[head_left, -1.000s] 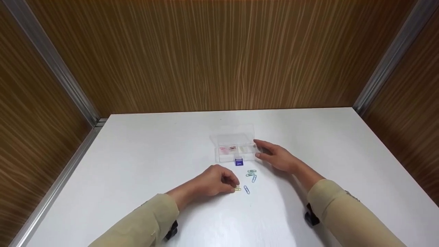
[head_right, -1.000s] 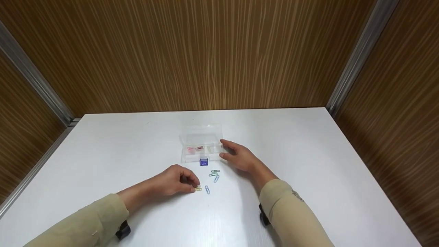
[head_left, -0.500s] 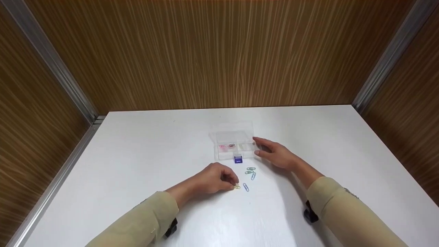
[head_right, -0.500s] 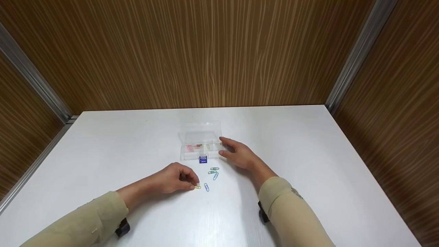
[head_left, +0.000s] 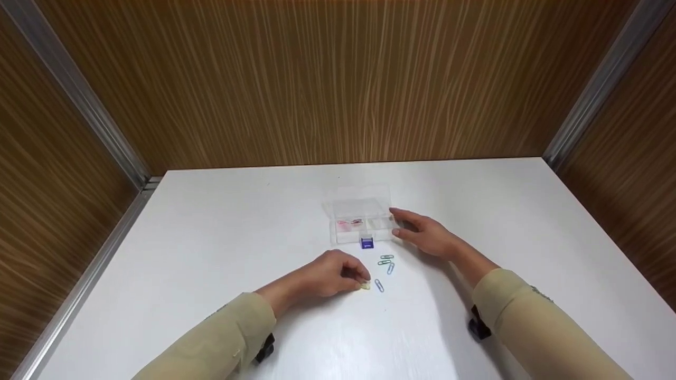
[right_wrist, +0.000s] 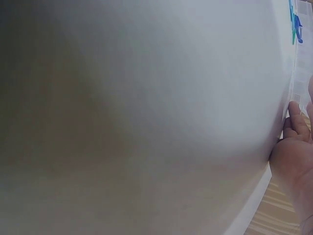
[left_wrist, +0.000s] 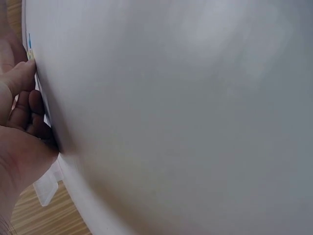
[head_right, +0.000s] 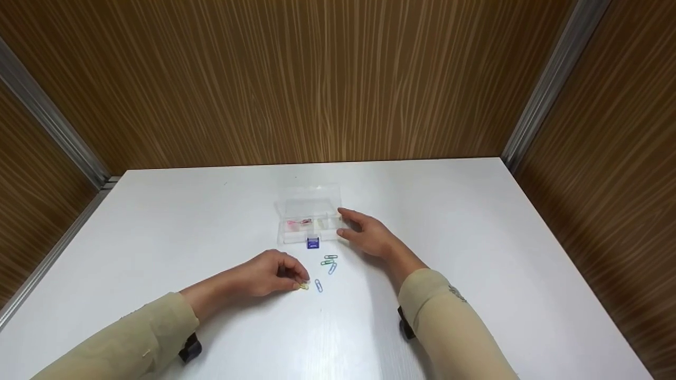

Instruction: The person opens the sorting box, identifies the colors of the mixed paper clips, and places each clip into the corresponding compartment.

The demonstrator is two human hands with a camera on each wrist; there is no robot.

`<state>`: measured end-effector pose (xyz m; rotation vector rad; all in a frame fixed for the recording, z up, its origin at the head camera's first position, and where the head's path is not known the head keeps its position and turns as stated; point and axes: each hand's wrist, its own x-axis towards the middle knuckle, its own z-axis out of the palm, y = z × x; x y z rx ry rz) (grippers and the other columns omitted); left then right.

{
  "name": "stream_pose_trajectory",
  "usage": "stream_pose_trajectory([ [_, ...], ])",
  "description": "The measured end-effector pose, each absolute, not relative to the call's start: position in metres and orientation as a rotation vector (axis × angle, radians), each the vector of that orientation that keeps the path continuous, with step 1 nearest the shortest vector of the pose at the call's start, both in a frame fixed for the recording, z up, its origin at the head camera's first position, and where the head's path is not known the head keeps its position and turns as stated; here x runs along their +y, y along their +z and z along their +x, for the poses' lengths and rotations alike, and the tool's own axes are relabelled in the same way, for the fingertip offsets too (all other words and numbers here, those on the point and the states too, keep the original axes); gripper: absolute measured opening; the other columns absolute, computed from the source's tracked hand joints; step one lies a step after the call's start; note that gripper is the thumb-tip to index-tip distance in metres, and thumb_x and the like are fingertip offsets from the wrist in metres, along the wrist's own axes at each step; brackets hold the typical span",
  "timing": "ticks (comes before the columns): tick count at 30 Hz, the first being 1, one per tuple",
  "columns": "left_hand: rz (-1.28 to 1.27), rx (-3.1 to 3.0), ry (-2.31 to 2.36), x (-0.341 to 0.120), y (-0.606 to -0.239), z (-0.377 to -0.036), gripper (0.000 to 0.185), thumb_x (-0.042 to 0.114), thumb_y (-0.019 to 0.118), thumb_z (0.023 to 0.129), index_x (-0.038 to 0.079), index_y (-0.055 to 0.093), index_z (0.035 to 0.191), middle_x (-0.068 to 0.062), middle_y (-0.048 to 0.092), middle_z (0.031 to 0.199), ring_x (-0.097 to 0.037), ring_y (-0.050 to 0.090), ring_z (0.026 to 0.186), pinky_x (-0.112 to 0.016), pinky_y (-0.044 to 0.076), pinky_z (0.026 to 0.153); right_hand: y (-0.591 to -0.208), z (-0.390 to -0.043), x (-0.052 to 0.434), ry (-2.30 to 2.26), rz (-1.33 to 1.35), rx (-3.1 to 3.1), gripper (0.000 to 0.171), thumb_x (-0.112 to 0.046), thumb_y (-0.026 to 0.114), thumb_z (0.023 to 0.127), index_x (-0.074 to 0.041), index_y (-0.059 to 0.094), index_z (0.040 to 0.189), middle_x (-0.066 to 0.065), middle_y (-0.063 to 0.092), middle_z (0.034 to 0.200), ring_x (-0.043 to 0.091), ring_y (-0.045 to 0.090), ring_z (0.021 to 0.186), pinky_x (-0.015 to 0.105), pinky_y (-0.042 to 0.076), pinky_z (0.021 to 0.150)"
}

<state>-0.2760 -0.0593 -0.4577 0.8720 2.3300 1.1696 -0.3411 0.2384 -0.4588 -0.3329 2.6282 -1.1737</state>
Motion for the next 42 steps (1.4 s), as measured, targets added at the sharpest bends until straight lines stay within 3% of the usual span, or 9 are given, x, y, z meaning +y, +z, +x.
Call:
stream_pose_trajectory([
  [6, 0.895, 2.342, 1.132, -0.0626, -0.4572, -0.2771, 0.016, 0.010, 0.074, 0.099, 0.019, 0.084, 0.107, 0.016, 0.074, 0.104, -0.006, 0.061, 0.101, -0.028, 0.048, 0.096, -0.4561, -0.3420, 0.2354, -1.200, -0.359, 2.619, 0.066, -0.044, 0.065, 0.106, -0.031, 0.039, 0.165, 0.004, 0.032, 0.172, 0.031, 0.021, 0.160, 0.056, 0.014, 0.127],
  [14, 0.910, 2.362, 1.109, -0.0638, -0.4574, -0.2763, 0.015, 0.009, 0.074, 0.098, 0.020, 0.084, 0.097, 0.013, 0.071, 0.099, -0.008, 0.058, 0.095, -0.028, 0.046, 0.091, -0.4567, -0.3430, 0.2355, -1.198, -0.351, 2.615, 0.065, -0.043, 0.065, 0.106, -0.033, 0.040, 0.165, 0.002, 0.032, 0.172, 0.030, 0.021, 0.161, 0.056, 0.013, 0.127],
  [21, 0.913, 2.344, 1.092, -0.0629, -0.4574, -0.2764, 0.016, 0.012, 0.073, 0.100, 0.022, 0.082, 0.109, 0.013, 0.071, 0.105, -0.009, 0.057, 0.100, -0.031, 0.045, 0.096, -0.4571, -0.3423, 0.2368, -1.203, -0.343, 2.615, 0.066, -0.043, 0.065, 0.106, -0.032, 0.040, 0.165, 0.003, 0.032, 0.172, 0.031, 0.020, 0.161, 0.056, 0.013, 0.127],
  [34, 0.963, 2.382, 1.020, -0.0612, -0.4569, -0.2772, 0.013, 0.013, 0.073, 0.100, 0.022, 0.083, 0.097, 0.010, 0.070, 0.100, -0.009, 0.056, 0.099, -0.031, 0.043, 0.098, -0.4591, -0.3420, 0.2377, -1.213, -0.326, 2.604, 0.066, -0.044, 0.066, 0.105, -0.032, 0.040, 0.165, 0.002, 0.032, 0.172, 0.030, 0.021, 0.161, 0.055, 0.013, 0.127],
  [42, 0.926, 2.341, 1.075, -0.0597, -0.4575, -0.2786, 0.011, 0.013, 0.073, 0.101, 0.019, 0.082, 0.100, 0.010, 0.071, 0.101, -0.008, 0.058, 0.098, -0.029, 0.045, 0.095, -0.4593, -0.3419, 0.2389, -1.231, -0.353, 2.606, 0.065, -0.041, 0.065, 0.106, -0.028, 0.040, 0.165, 0.004, 0.034, 0.171, 0.030, 0.022, 0.160, 0.053, 0.015, 0.128],
])
